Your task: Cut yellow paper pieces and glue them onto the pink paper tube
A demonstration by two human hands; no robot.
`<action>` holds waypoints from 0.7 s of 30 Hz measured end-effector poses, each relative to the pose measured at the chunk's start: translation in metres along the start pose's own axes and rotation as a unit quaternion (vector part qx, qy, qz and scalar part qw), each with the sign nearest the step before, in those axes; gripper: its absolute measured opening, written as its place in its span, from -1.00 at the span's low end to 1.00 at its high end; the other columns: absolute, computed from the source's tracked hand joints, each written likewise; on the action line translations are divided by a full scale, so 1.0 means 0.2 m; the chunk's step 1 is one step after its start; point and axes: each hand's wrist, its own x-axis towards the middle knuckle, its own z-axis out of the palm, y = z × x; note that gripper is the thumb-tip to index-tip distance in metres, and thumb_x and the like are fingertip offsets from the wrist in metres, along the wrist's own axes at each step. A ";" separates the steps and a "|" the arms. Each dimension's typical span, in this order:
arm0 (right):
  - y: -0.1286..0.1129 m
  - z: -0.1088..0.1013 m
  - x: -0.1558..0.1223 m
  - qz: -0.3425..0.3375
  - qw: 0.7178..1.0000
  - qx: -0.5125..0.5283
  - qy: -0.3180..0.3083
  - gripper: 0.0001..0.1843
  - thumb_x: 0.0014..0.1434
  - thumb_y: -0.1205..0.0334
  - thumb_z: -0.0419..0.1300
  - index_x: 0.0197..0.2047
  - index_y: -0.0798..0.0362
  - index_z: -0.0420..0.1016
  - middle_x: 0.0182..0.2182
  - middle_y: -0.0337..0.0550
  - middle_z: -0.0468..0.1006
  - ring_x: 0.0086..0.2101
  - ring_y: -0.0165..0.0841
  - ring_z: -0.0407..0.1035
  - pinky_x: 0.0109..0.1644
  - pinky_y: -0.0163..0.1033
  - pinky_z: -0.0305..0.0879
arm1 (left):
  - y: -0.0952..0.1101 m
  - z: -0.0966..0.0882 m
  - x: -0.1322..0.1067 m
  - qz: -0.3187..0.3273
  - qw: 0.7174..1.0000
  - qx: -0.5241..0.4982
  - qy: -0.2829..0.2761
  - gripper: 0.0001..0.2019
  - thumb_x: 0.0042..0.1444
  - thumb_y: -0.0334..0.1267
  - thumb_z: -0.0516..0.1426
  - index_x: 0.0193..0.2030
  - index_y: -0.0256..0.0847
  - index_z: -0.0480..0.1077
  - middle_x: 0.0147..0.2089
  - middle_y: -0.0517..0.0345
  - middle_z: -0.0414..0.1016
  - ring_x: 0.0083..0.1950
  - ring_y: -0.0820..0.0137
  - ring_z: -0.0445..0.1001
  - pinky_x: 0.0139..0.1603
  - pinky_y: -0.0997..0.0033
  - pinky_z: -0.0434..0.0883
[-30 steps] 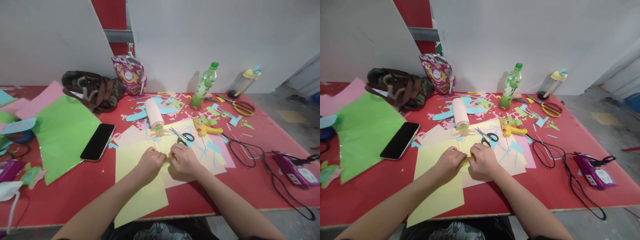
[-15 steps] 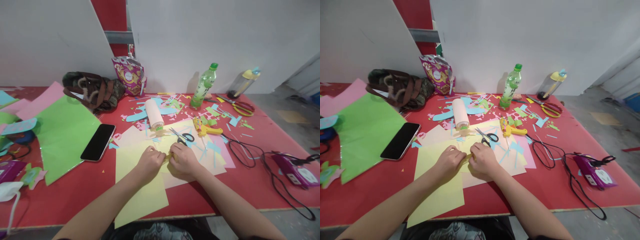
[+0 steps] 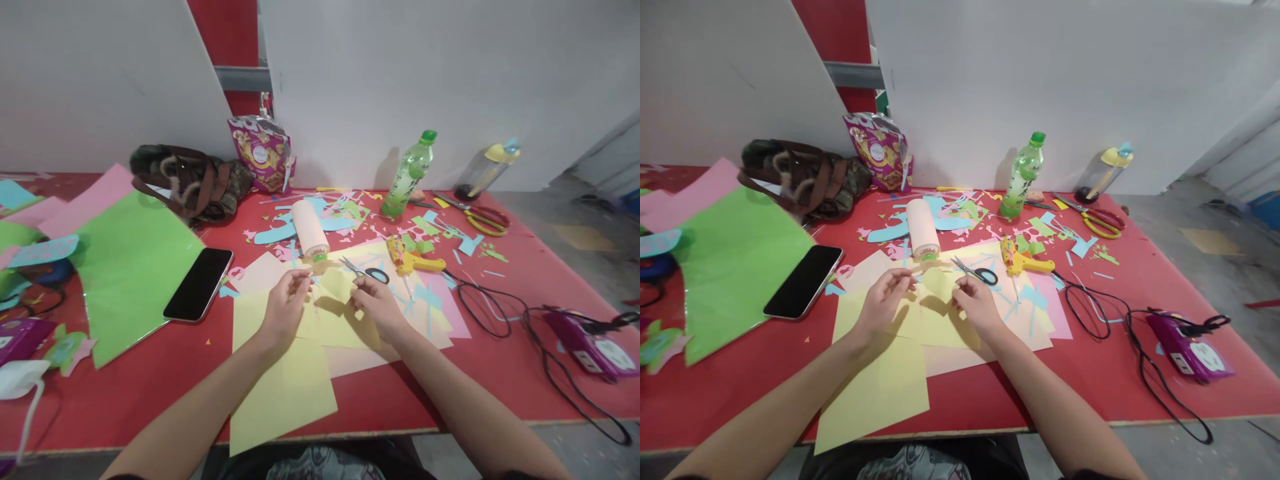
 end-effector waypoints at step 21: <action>-0.06 0.00 -0.06 -0.189 0.919 -0.303 -0.170 -0.99 -0.07 0.36 0.10 -0.47 0.09 0.32 -0.54 -0.28 0.40 -0.53 -0.49 0.28 -0.42 -0.37 0.19 | 0.02 0.00 0.00 -0.091 0.983 -0.022 -0.160 -0.74 -0.09 -0.18 0.13 -0.62 -0.24 0.16 -0.69 0.25 0.30 -0.61 0.43 0.39 -0.61 0.54 0.19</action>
